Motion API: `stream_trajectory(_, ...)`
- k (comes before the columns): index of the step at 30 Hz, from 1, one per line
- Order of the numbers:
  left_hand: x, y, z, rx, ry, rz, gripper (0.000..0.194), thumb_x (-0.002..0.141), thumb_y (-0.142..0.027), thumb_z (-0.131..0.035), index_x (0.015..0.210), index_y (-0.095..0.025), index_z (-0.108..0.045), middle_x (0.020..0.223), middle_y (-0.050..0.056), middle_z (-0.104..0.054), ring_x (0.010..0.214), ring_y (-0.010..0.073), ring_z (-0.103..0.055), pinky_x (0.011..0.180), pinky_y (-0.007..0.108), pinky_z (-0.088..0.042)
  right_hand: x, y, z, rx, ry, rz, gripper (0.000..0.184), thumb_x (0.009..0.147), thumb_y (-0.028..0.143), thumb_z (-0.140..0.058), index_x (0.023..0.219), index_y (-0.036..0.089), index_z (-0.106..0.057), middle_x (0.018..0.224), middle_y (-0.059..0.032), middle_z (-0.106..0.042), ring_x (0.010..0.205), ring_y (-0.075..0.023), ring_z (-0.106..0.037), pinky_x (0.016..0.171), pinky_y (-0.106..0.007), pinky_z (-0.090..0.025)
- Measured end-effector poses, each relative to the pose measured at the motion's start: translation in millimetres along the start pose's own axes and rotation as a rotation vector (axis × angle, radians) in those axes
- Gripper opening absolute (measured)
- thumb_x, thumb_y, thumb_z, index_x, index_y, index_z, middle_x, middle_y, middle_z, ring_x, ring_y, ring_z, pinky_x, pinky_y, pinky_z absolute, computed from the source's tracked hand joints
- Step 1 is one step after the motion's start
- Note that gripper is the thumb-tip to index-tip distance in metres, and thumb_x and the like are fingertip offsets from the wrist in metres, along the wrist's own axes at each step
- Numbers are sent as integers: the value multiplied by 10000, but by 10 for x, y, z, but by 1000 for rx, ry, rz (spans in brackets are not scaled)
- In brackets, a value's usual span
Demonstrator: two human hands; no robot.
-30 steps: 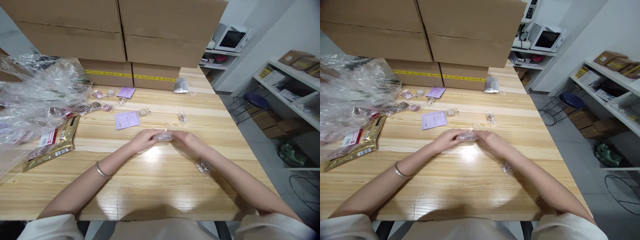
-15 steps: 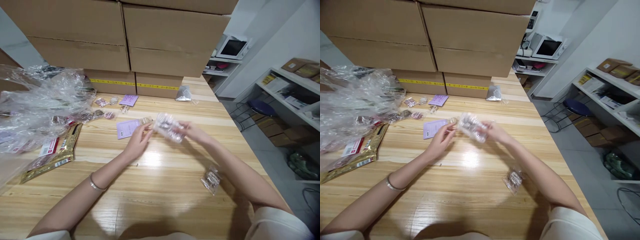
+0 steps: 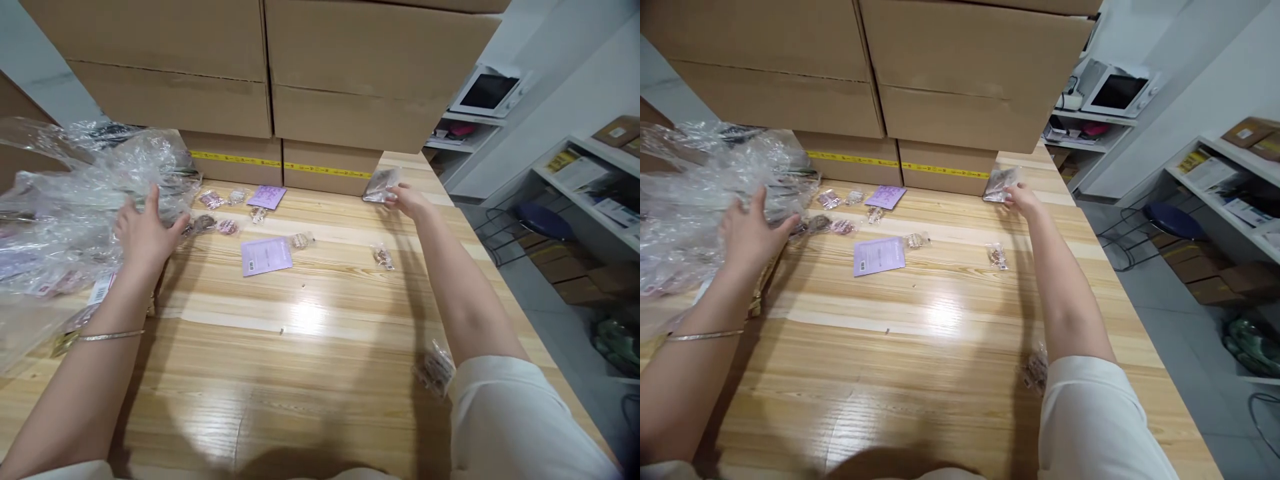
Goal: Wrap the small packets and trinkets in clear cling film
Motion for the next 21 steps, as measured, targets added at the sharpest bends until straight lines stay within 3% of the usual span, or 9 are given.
stream_trajectory(3,90,115,-182,38,123,22,582,919,-621,-465,1338,-222,-527,1437,72,-528,1355,373,-381,1099,679,-253,-205,-77,83,-112,-108,-45,571,756,220,-672,1284,82,-505,1304,-228,-554,1128,-303,-604,883,-445,-552)
stream_trajectory(6,110,82,-205,51,39,-11,398,965,-446,-456,1170,-144,-612,1376,76,-596,1422,348,-328,1122,730,-131,-609,-52,223,-255,-103,29,641,796,258,-649,1381,74,-460,1472,-254,-436,1243,-327,-547,1054,-505,-437)
stream_trajectory(9,-9,-220,-123,-2,-88,-143,336,965,-340,-456,1192,-138,-600,1370,57,-601,1459,309,-283,1147,720,-21,-1168,-1,210,-367,18,164,574,862,291,-575,1393,99,-472,1427,-230,-513,1189,-311,-596,1058,-531,-429)
stream_trajectory(11,-211,-563,-60,-119,-61,-226,360,924,-309,-515,1220,-125,-605,1364,97,-596,1390,308,-400,1172,643,-148,-1555,13,104,-372,116,227,522,880,300,-546,1370,127,-503,1362,-205,-578,1187,-309,-602,1014,-537,-469)
stream_trajectory(13,-522,-991,16,-375,107,-348,384,875,-288,-580,1202,-94,-634,1321,150,-609,1246,293,-540,1097,501,-379,-1902,42,-51,-361,232,293,485,891,301,-529,1354,157,-526,1334,-189,-598,1200,-303,-598,986,-525,-496)
stream_trajectory(15,-908,-1422,161,-669,330,-514,318,864,-310,-633,1125,-133,-681,1228,126,-664,1182,262,-584,1082,434,-405,-2191,125,-198,-336,338,392,509,910,301,-515,1408,200,-485,1387,-169,-558,1262,-288,-558,1012,-512,-486)
stream_trajectory(17,-1278,-1748,345,-954,642,-627,170,879,-296,-649,984,-182,-718,1063,79,-712,1062,214,-631,1002,362,-459,-2422,273,-297,-306,425,511,621,923,300,-520,1516,259,-342,1527,-136,-422,1387,-279,-439,1093,-518,-419)
stream_trajectory(19,-1521,-1910,530,-1179,904,-627,88,873,-267,-676,885,-187,-711,919,51,-694,919,172,-641,872,297,-496,-2603,445,-349,-283,519,605,790,907,303,-574,1581,315,-163,1640,-83,-225,1491,-277,-261,1181,-529,-295)
stream_trajectory(21,-1579,-1927,645,-1364,1005,-493,104,826,-235,-735,796,-176,-655,817,17,-625,762,122,-594,710,229,-484,-2746,592,-391,-270,644,655,927,869,324,-657,1592,348,-76,1670,-42,-121,1527,-280,-133,1223,-526,-188)
Point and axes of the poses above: each hand's wrist, its own x-axis towards the middle knuckle, its own z-axis out of the back of the hand, y = z × x, the point moved 4 cm from there along x, towards the middle knuckle
